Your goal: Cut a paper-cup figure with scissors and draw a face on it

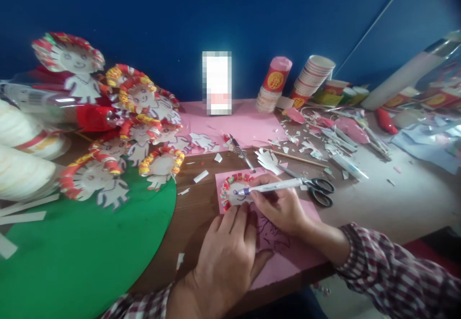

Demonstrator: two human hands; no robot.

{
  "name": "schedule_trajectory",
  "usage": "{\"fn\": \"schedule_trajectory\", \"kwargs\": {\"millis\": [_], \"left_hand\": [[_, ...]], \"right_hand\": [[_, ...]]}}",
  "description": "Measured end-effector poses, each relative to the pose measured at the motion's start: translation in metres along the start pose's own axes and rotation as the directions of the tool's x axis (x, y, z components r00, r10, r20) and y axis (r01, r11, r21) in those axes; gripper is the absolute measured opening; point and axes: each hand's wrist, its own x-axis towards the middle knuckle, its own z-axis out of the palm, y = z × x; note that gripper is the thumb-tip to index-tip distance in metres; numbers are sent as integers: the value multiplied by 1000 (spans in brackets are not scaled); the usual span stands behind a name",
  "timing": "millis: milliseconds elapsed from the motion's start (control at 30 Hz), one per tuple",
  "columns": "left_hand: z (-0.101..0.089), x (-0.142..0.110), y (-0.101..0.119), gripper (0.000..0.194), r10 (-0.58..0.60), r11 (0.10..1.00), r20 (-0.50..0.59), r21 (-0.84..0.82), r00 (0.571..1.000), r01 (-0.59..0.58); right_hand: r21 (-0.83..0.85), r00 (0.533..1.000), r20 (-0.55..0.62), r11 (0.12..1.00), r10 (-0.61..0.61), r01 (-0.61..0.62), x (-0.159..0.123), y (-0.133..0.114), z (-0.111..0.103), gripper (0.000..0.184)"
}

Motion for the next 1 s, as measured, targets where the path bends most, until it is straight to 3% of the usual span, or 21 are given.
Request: {"fn": "schedule_trajectory", "kwargs": {"millis": [267,1000], "left_hand": [[0,0,0,55,-4,1000,16,-17,1000,5],[-1,1,0,56,-2,1000,10,-28,1000,2]], "right_hand": [[-54,998,59,999,-3,6,0,-3,-2,4],[-63,997,71,998,-9,13,0,1,-1,5]]}}
